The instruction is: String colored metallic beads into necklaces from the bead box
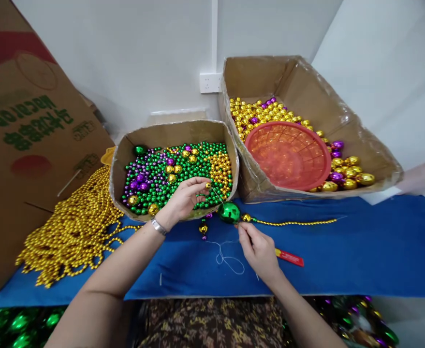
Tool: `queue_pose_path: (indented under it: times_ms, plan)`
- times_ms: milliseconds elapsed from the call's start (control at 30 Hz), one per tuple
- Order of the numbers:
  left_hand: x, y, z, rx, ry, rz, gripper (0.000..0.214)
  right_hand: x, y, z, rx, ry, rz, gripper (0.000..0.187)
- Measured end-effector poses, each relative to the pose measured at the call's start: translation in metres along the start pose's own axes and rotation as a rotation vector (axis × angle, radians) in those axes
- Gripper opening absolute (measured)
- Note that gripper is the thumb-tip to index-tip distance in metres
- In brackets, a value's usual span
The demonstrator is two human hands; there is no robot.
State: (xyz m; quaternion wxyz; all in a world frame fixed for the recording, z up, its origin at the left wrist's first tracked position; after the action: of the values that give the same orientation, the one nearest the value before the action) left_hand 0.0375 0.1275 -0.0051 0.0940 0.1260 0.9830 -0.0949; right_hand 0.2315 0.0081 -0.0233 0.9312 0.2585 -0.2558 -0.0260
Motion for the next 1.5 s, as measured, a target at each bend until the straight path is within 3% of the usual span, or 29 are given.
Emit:
queue_pose_path:
  times_ms: [267,467,667,767,833,933,1133,1200,1267,1400,1433,1500]
  plan:
    - [0.009,-0.019,0.006,-0.028,0.01,-0.046,0.021,-0.011,-0.002,-0.001,0.039,0.004,0.057,0.016]
    - [0.007,-0.036,-0.001,-0.194,0.294,-0.068,0.024,-0.015,-0.01,0.002,0.083,-0.074,0.064,0.02]
    - [-0.009,-0.072,0.027,-0.158,0.502,0.128,0.018,-0.038,-0.045,-0.013,-0.204,0.145,0.334,0.013]
    - [-0.008,-0.084,0.044,-0.208,0.645,0.132,0.021,-0.041,-0.057,-0.019,-0.145,0.07,0.444,0.017]
    - [-0.007,-0.089,0.05,-0.212,0.734,0.112,0.023,-0.039,-0.054,-0.02,-0.107,0.012,0.437,0.019]
    - [-0.009,-0.093,0.043,-0.246,0.782,0.08,0.023,-0.036,-0.04,-0.012,-0.078,0.024,0.355,0.02]
    - [-0.012,-0.098,0.004,-0.29,0.567,0.081,0.021,-0.053,-0.021,0.01,0.028,0.168,0.319,0.023]
    - [-0.002,-0.094,-0.009,-0.301,0.62,0.106,0.021,-0.056,-0.021,0.009,0.049,0.207,0.327,0.023]
    - [0.021,-0.084,-0.023,-0.327,0.783,0.08,0.022,-0.056,-0.021,0.006,0.054,0.235,0.34,0.025]
    - [0.098,-0.048,-0.047,-0.338,1.369,-0.229,0.016,-0.054,-0.024,-0.001,-0.049,0.276,0.371,0.026]
    - [0.119,-0.039,-0.049,-0.285,1.517,-0.334,0.011,-0.054,-0.025,-0.002,-0.077,0.285,0.374,0.026]
    - [0.152,-0.023,-0.047,-0.125,1.709,-0.391,0.007,-0.055,-0.026,-0.002,-0.107,0.3,0.364,0.028]
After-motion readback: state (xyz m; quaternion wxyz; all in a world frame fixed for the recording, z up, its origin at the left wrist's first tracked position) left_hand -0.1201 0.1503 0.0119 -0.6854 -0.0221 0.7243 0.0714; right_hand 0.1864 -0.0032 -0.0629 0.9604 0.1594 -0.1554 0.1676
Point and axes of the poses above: each hand's wrist, its own y-axis towards the middle knuckle, its own x-axis out of the back of the hand, z = x × y, the point moved 5 cm from there along y, towards the middle knuckle, and after that the axes turned 10 degrees about y, right-handed, at the moved point
